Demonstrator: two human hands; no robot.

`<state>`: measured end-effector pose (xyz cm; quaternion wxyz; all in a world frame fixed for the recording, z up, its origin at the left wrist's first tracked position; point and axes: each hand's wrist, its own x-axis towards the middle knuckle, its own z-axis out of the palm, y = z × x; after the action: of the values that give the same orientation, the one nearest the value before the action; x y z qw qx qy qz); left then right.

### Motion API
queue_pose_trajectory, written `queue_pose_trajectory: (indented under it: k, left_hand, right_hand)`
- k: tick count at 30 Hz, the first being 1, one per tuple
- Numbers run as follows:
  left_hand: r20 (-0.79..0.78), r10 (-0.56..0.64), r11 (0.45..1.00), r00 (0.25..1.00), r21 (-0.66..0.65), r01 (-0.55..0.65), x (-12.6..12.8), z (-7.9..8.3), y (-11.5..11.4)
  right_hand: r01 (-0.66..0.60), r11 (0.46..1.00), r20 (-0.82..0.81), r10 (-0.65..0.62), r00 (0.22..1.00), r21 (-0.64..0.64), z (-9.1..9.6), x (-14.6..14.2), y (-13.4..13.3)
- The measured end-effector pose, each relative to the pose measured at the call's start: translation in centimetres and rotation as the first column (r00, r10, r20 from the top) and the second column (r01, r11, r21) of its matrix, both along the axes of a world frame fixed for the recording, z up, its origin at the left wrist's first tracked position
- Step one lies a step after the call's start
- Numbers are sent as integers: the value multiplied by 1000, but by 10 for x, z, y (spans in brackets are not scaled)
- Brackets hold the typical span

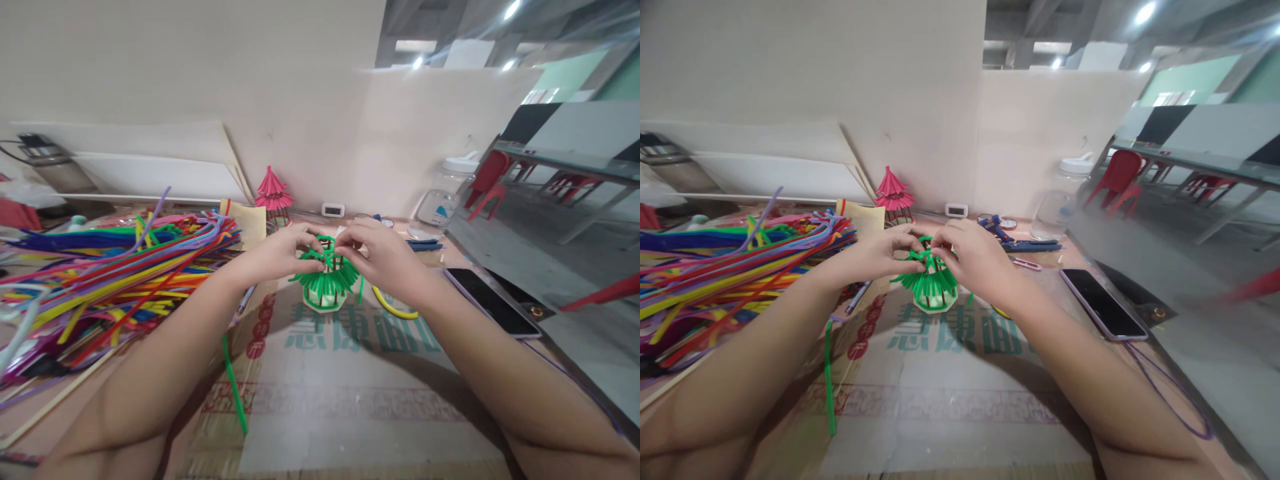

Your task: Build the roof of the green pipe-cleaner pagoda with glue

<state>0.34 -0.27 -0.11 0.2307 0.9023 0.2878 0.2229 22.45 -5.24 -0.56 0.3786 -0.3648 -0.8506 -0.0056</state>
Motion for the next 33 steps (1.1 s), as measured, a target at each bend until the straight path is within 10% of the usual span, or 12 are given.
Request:
queue_pose_trajectory:
  k: [33]
  left_hand:
    - [-25, -47, 998, 999, 38, 48, 1, 3, -3]
  right_hand:
    - [86, 973, 210, -132, 969, 216, 2, -10, -10]
